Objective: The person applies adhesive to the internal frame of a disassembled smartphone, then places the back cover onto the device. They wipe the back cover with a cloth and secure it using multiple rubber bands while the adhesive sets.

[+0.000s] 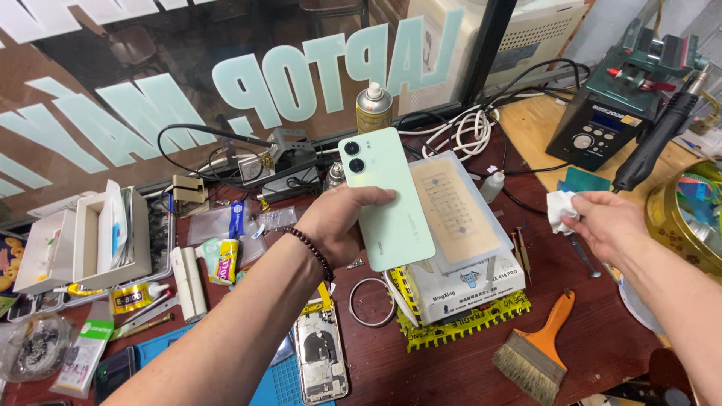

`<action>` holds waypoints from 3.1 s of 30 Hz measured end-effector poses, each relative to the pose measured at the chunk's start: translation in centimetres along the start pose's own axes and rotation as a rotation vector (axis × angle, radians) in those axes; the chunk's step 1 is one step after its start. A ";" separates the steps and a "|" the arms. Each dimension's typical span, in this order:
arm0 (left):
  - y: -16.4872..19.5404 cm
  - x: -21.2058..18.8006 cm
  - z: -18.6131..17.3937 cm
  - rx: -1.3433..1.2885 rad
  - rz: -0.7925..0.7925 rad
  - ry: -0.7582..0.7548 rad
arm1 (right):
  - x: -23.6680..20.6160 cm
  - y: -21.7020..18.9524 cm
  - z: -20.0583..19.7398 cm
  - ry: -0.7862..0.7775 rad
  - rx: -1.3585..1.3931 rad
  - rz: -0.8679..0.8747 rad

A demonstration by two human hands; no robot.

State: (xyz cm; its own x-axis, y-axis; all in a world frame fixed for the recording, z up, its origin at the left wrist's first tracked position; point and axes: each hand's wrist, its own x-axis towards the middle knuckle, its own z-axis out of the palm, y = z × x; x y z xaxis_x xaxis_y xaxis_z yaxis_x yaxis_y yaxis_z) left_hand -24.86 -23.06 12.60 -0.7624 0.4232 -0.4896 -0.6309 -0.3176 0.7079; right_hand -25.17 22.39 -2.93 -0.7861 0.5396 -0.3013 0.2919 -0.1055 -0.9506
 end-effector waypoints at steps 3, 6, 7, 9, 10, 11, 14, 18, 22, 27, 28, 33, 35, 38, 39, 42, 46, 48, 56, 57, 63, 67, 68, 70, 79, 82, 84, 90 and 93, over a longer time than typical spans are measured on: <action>0.1 -0.3 0.1 -0.012 0.011 -0.024 | -0.4 1.2 0.5 0.030 -0.489 -0.262; 0.2 -0.1 0.7 -0.005 0.001 0.030 | 0.7 1.9 1.3 -0.039 -0.553 -0.110; 0.1 -0.1 0.9 0.005 0.019 0.058 | 1.1 2.1 1.8 -0.088 -0.467 -0.003; -0.3 0.2 1.6 0.003 0.032 0.071 | 1.6 2.6 2.2 -0.177 -0.315 0.221; -0.4 0.3 1.7 0.002 0.034 0.067 | 2.0 2.9 2.4 -0.203 -0.312 0.251; -0.4 0.5 1.9 0.002 0.041 0.063 | 2.2 2.9 2.6 -0.231 -0.310 0.276; -0.8 0.9 2.5 0.007 0.068 0.090 | 2.5 1.9 3.2 -0.325 -0.201 0.352; -0.9 1.9 3.7 -0.003 0.056 0.125 | 3.2 -0.5 2.4 -0.325 -0.014 0.507; -0.8 2.5 4.6 -0.003 0.046 0.140 | 5.3 0.3 0.4 -0.371 0.123 0.414; -0.4 3.0 4.8 -0.021 0.072 0.112 | 9.4 -0.5 -0.7 -1.123 0.833 0.308; -0.3 3.1 4.7 -0.028 0.075 0.108 | 9.9 -1.4 -0.1 -0.875 0.601 0.274; 0.7 2.9 3.2 -0.064 0.112 0.164 | 8.9 -11.0 8.4 -0.658 0.203 0.016; 1.2 2.4 2.3 -0.073 0.163 0.187 | 6.4 -14.5 13.7 -0.646 0.069 -0.235; 2.2 1.7 0.8 -0.032 0.202 0.223 | 2.7 -18.0 22.2 -0.693 -0.062 -0.496; 2.6 1.3 0.2 -0.048 0.207 0.227 | 1.7 -18.8 24.7 -0.678 -0.105 -0.565; 3.5 0.3 -1.5 -0.081 0.215 0.252 | -0.1 -19.8 30.6 -0.609 -0.280 -0.764; 4.4 -0.9 -3.6 -0.038 0.227 0.312 | -0.4 -19.3 35.4 -0.494 -0.590 -1.151; 4.5 -1.1 -4.5 -0.023 0.243 0.311 | -0.1 -18.5 36.5 -0.436 -0.692 -1.350; 4.1 -1.4 -7.0 0.065 0.389 0.214 | -0.1 -16.6 38.4 -0.296 -0.834 -1.560; 4.1 -1.6 -7.2 0.082 0.407 0.204 | -0.4 -16.5 38.5 -0.290 -0.859 -1.552; 4.5 -3.5 -8.1 0.184 0.483 0.205 | -1.7 -16.6 39.1 -0.264 -0.939 -1.517; 4.4 -5.0 -8.5 0.226 0.476 0.215 | -2.1 -16.4 39.3 -0.255 -0.975 -1.493; 4.4 -5.4 -8.6 0.234 0.467 0.217 | -2.3 -16.4 39.2 -0.254 -0.975 -1.484; 4.3 -6.0 -8.6 0.264 0.478 0.212 | -2.9 -16.8 39.1 -0.272 -0.987 -1.454; 4.0 -7.5 -7.9 0.267 0.455 0.152 | -15.1 -23.2 35.4 -0.695 -0.264 -0.963; 3.7 -7.2 -6.6 0.290 0.427 0.140 | -21.4 -22.5 33.5 -0.981 -0.174 -0.848; 3.7 -7.5 -6.0 0.300 0.419 0.132 | -24.4 -22.0 32.4 -0.938 -0.309 -0.947; 4.0 -9.0 -4.9 0.320 0.421 0.134 | -26.9 -22.5 29.4 -0.759 -0.412 -1.061; 3.7 -8.9 -4.4 0.412 0.413 0.131 | -26.9 -22.2 29.3 -0.758 -0.441 -1.148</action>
State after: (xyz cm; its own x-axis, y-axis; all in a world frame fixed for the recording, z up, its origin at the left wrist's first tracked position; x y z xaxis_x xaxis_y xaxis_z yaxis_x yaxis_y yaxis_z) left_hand -21.07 -31.74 17.36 -0.9606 0.2183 -0.1723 -0.1909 -0.0673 0.9793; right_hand -26.49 -14.27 24.06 -0.7511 -0.4320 0.4992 -0.6566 0.4109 -0.6324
